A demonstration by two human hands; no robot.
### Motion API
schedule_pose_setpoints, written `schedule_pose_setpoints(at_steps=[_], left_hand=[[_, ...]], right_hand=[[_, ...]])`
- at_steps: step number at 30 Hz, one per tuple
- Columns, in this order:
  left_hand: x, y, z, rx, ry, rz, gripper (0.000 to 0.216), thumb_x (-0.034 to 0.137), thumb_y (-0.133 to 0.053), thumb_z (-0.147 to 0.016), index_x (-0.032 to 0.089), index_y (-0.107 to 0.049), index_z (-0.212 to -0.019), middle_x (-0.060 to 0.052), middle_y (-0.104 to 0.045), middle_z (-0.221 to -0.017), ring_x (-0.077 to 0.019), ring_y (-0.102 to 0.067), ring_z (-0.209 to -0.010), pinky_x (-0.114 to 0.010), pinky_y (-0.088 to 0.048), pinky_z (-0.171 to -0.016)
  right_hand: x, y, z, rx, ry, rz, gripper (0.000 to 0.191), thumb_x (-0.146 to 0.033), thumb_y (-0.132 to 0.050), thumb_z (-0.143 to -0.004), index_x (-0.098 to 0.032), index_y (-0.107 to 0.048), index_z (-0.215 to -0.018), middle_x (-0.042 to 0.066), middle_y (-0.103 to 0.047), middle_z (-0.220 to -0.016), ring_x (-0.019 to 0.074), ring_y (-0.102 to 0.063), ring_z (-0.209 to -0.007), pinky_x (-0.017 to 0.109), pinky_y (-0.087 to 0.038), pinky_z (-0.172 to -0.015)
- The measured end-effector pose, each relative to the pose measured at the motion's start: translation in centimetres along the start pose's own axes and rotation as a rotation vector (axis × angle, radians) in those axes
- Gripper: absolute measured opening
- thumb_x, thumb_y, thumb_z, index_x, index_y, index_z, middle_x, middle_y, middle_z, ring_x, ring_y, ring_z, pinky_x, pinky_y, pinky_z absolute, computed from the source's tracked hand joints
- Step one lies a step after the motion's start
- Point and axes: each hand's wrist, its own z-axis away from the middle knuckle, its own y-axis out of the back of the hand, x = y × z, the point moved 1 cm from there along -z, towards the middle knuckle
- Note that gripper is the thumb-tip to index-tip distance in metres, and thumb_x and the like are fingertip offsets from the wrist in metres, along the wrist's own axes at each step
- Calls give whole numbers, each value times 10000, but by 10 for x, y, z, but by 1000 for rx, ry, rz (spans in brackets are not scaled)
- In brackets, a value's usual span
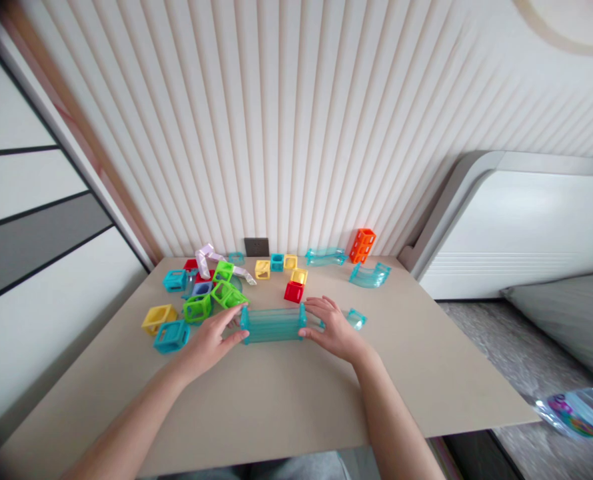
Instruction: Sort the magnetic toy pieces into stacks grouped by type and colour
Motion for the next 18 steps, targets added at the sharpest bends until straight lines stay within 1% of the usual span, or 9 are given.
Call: schedule_pose_setpoints(at_steps=[5, 10, 14, 18], left_hand=[[1, 0, 0, -8, 14, -2, 516, 474, -579, -923, 196, -525, -1354, -105, -691, -1195, -230, -682, -1025, -365, -548, -922], [0, 0, 0, -21, 30, 0, 512, 475, -572, -926, 202, -524, -1356, -104, -688, -1197, -234, -674, -1048, -377, -540, -939], [-1, 0, 0, -38, 43, 10, 516, 482, -566, -926, 212, -519, -1364, -105, -684, -1203, -244, -664, -1077, -390, -529, -961], [-1, 0, -1, -45, 60, 14, 514, 480, -565, -925, 208, -524, -1360, -106, -684, -1212, -250, -662, -1088, -391, -525, -968]], right_hand=[[2, 0, 1, 54, 10, -5, 570, -567, -637, -864, -227, -575, -1316, 147, -614, -1328, 308, -535, -1278, 575, -299, -1149], [3, -1, 1, 85, 32, 0, 514, -548, -615, -889, -228, -588, -1290, 141, -632, -1305, 302, -566, -1242, 559, -336, -1132], [0, 0, 0, 92, 42, 6, 487, -537, -613, -895, -229, -603, -1272, 139, -647, -1282, 303, -584, -1216, 540, -367, -1113], [-3, 2, -1, 77, 18, -2, 486, -546, -613, -891, -225, -617, -1257, 141, -644, -1282, 309, -583, -1207, 516, -404, -1086]])
